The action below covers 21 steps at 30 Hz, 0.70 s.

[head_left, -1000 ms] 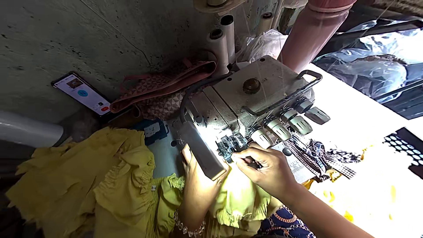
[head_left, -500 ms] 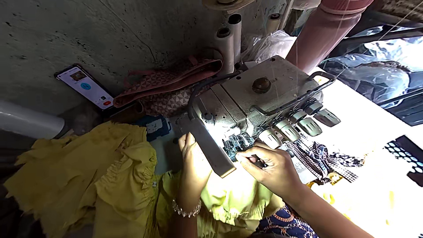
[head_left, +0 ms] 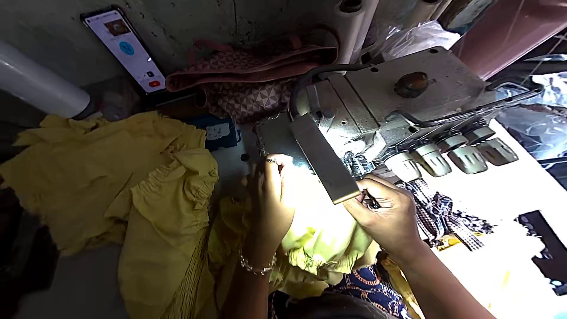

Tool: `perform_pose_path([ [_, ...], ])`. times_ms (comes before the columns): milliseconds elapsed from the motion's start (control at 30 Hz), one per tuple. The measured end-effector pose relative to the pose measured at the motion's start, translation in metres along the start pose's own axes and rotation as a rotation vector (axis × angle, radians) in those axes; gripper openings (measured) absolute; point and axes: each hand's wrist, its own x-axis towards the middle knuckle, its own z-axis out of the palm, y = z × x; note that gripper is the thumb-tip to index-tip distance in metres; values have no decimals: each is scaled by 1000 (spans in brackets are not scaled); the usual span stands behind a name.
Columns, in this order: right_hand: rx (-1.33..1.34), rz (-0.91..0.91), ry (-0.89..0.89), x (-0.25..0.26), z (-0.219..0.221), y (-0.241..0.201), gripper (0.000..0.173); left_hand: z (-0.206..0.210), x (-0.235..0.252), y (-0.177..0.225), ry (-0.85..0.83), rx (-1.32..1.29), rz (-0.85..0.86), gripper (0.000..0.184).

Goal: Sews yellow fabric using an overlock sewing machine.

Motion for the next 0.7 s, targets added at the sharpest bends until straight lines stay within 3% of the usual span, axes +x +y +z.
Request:
perform_pose_path([
  [67, 14, -11, 1, 1, 0, 0, 21, 2, 3, -4, -94, -374, -83, 15],
  [100, 19, -16, 1, 1, 0, 0, 21, 3, 3, -5, -118, -377, -93, 14],
  [167, 22, -15, -5, 1, 0, 0, 21, 1, 0, 2, -134, -171, -63, 25],
  [300, 29, -14, -14, 2, -1, -1, 22, -3, 4, 14, -245, 150, 67, 23],
  [400, 24, -9, -15, 1, -1, -1, 22, -20, 28, 12, -443, 143, 172, 18],
  [600, 12, 0, -23, 1, -1, -1, 20, -32, 77, 21, -786, 125, 178, 23],
  [700, 11, 5, -25, 1, -1, -1, 20, -28, 72, 18, -689, 95, 213, 26],
])
